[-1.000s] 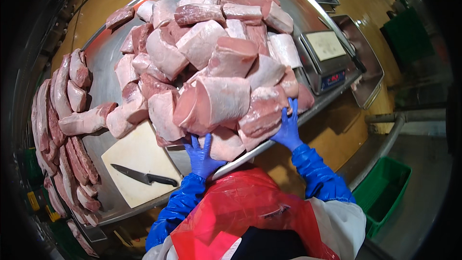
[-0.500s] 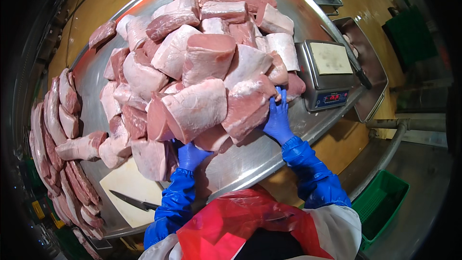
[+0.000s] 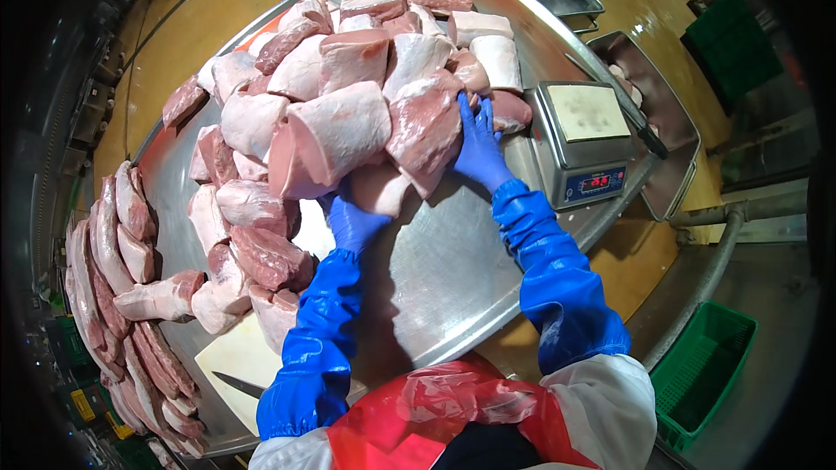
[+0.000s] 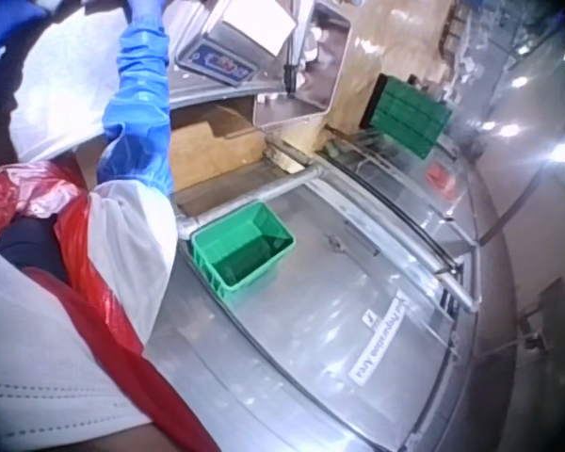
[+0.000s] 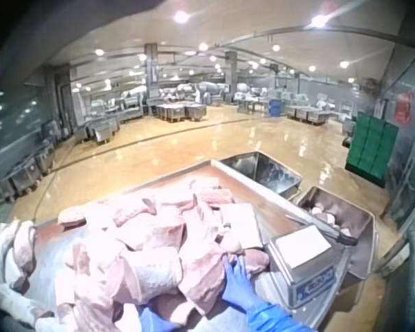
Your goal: The person cuts large slabs of pork belly into smaller rectangular pieces using a knife on a cutting board. The cut pieces are stacked on the metal table to the right.
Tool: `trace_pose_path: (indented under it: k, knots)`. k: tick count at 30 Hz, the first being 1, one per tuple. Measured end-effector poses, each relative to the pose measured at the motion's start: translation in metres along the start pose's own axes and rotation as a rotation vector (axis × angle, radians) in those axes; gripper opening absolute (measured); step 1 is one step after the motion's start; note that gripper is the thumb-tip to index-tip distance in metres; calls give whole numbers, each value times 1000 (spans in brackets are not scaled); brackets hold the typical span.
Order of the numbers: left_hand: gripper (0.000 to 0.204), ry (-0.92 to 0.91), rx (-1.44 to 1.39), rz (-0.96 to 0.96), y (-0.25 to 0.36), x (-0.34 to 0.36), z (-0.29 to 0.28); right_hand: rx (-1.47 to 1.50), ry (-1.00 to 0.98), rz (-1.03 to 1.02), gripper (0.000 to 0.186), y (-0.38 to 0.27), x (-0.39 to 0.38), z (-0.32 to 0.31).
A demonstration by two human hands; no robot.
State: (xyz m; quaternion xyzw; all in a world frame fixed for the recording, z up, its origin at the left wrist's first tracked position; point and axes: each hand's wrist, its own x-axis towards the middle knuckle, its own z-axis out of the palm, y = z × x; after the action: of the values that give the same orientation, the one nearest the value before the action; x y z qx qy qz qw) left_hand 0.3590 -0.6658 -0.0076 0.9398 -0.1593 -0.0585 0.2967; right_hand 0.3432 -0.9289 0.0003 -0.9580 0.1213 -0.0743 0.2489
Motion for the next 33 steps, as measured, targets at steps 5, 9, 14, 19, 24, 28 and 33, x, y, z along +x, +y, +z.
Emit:
trace_pose_path:
  k: [5,9,14,19,24,28,33]
  knots:
    - [106,19,13,-26,23,42,20,-3,67,-22,110,34,64,-1]
    - [109,62,31,-85,38,72,30,1,164,-61,106,54,111,8]
    - [112,111,63,-173,62,109,45,9,183,45,98,84,160,9]
    - [116,148,89,-240,115,139,67,-40,437,58,78,122,157,-8]
    - [110,40,5,-153,51,157,54,-435,17,71,61,47,134,-40]
    - [124,-192,-47,77,57,131,42,-1046,-68,305,48,104,110,-83]
    - [87,-385,-271,229,16,17,-35,-985,-126,294,44,95,87,-73]
